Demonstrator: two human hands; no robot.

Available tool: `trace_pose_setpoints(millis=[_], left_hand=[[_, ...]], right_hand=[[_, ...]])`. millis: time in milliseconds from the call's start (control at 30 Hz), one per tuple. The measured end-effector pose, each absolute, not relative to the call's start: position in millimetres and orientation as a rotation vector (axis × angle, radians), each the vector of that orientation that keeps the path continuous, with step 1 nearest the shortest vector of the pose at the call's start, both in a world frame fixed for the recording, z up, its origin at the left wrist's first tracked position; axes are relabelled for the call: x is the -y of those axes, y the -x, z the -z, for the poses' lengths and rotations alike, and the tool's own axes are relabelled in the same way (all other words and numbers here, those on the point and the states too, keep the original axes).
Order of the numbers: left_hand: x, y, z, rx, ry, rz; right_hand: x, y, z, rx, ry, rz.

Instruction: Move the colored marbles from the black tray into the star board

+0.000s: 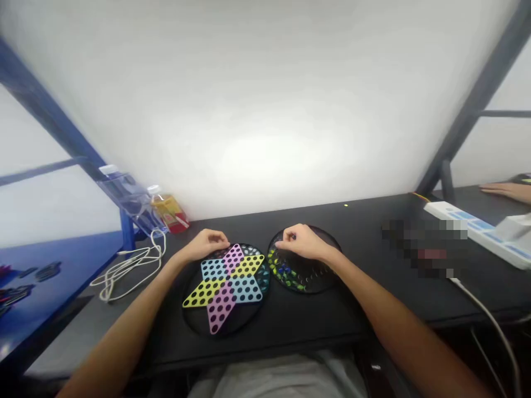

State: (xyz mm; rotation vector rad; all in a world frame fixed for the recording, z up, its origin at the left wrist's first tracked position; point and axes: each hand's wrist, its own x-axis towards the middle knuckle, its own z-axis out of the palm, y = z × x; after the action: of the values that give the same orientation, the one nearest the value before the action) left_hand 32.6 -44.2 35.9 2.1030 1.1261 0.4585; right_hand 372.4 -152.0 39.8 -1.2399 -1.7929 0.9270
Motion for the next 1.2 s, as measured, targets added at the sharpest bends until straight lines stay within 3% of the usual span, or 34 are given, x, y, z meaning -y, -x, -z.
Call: trace_pose_setpoints(millis=[200, 533, 700, 867, 1000, 1200], left_hand=[[44, -32, -35, -1.136, -2.114, -0.468], [45, -33, -35, -1.124, -2.107, -0.473], [48, -35, -37, -1.124, -2.096, -0.467], [47, -34, -37, -1.139, -2.110, -0.475], [47, -33, -35, -1.140, -2.122, -0.475], [49, -33, -37, -1.134, -2.128, -0.463]], right_hand=[[160, -379, -55, 2.279, 1.255, -0.853], [159, -376, -46, 2.327, 1.233, -0.978], [155, -379, -39, 1.828, 1.243, -1.326], [146, -383, -35, 1.187, 0.958, -1.729], [145, -379, -34, 1.203, 0.969, -1.535], [156, -372, -42, 1.931, 1.354, -0.884]])
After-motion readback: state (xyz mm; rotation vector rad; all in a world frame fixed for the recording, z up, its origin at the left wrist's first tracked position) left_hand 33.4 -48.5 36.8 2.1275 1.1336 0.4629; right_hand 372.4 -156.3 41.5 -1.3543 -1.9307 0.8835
